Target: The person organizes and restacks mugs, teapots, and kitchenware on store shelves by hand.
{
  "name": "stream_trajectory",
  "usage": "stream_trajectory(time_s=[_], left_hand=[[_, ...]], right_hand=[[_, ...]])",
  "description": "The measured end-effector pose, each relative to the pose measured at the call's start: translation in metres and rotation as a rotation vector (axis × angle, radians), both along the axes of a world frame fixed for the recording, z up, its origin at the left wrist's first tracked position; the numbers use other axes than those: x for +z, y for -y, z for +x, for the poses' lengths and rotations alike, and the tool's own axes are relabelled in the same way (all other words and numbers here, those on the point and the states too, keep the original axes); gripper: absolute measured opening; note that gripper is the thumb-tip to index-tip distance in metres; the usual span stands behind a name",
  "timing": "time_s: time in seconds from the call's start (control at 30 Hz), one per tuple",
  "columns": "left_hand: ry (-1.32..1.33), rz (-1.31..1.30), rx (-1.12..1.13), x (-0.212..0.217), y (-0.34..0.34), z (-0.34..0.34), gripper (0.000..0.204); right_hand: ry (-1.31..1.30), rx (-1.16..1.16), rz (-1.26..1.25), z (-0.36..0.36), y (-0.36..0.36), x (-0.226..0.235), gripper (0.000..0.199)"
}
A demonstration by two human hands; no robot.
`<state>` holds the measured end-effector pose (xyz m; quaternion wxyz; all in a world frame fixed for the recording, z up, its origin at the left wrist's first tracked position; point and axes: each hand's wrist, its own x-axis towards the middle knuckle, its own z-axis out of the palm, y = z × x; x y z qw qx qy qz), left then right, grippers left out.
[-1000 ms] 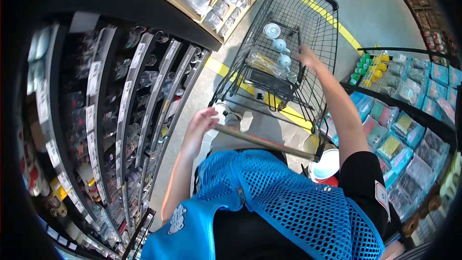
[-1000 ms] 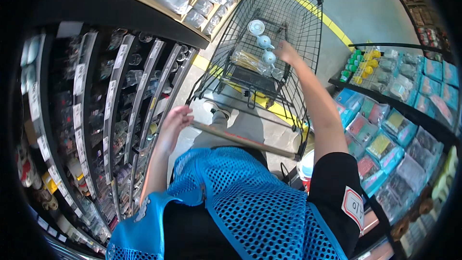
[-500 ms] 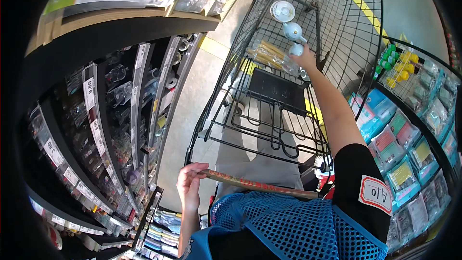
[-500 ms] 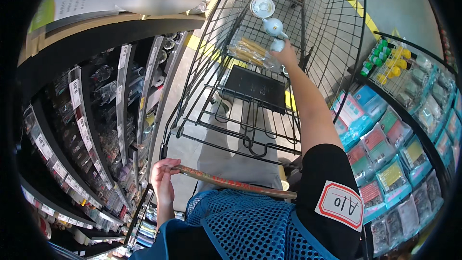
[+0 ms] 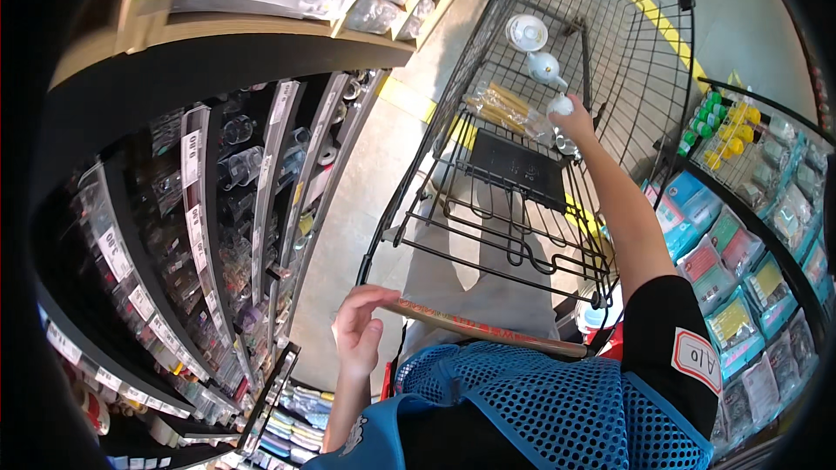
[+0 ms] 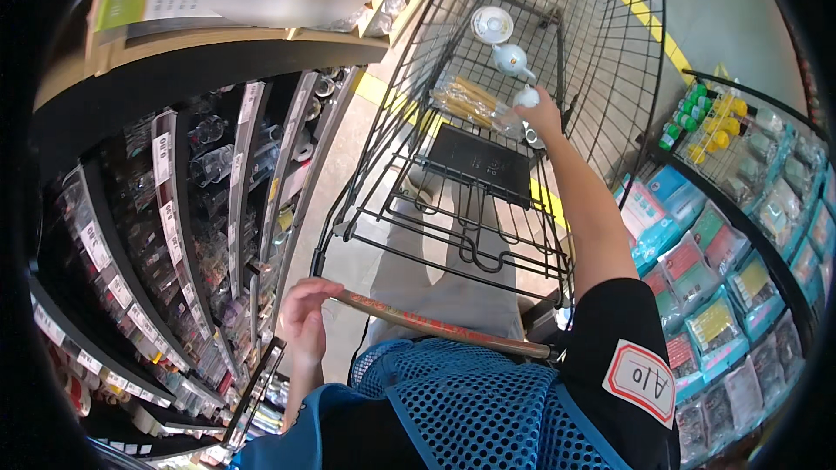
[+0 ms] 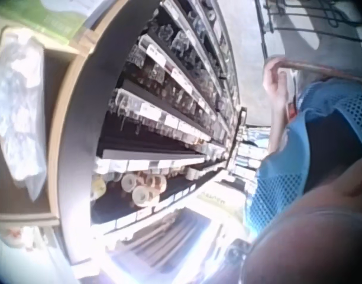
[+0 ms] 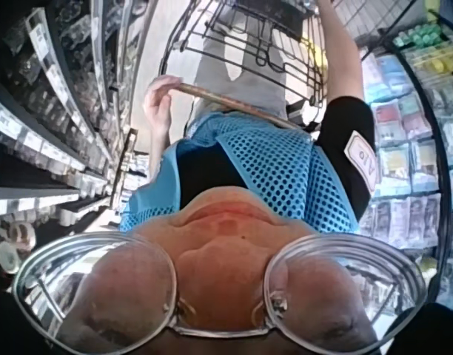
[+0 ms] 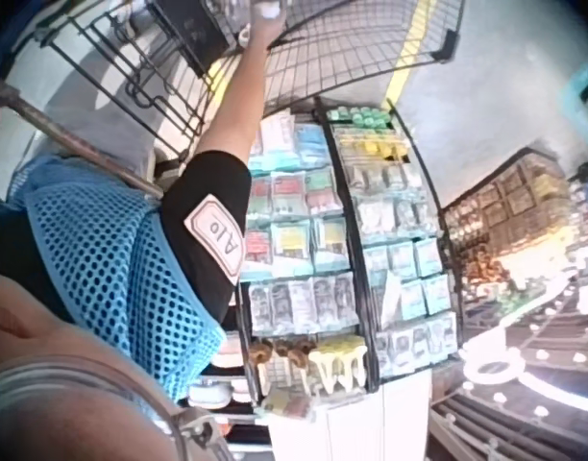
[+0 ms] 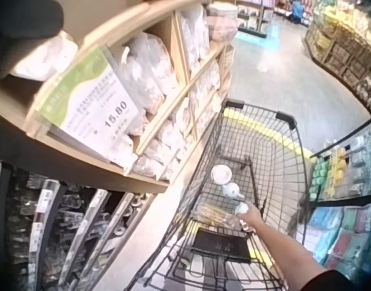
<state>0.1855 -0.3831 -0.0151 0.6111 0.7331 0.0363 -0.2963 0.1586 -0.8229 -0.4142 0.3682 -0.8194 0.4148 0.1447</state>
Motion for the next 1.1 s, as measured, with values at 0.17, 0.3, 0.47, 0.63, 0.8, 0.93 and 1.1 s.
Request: stream_trajectory(time_s=[0.17, 0.3, 0.47, 0.63, 0.8, 0.93, 1.1], left_hand=[[0.03, -0.267, -0.357, -0.015, 0.086, 0.058, 0.048], [-0.149, -0.336, -0.36, -0.053, 0.173, 0.068, 0.075], [-0.332, -0.5, -0.405, 0.032, 0.179, 0.062, 0.087], [-0.163, -0.553, -0.303, 0.089, 0.119, 0.053, 0.082], [-0.224, -0.49, -0.041, 0.144, 0.032, 0.035, 0.072], [-0.133, -0.66, 0.088, 0.147, -0.04, 0.019, 0.068], [-0.092, -0.851, 0.132, 0.173, -0.115, 0.008, 0.061]], right_hand=[[0.208, -0.089, 0.425, 0.011, -0.002, 0.109, 0.073], [0.38, 0.102, 0.625, 0.02, 0.0, 0.248, 0.065], [0.451, 0.407, 0.51, 0.034, -0.068, 0.458, 0.072], [0.448, 0.733, 0.242, 0.053, -0.149, 0.566, 0.072], [0.366, 1.032, 0.151, 0.071, -0.246, 0.616, 0.071], [0.346, 1.311, 0.145, 0.075, -0.325, 0.654, 0.069], [0.519, 1.289, 0.1, 0.093, -0.399, 0.653, 0.069]])
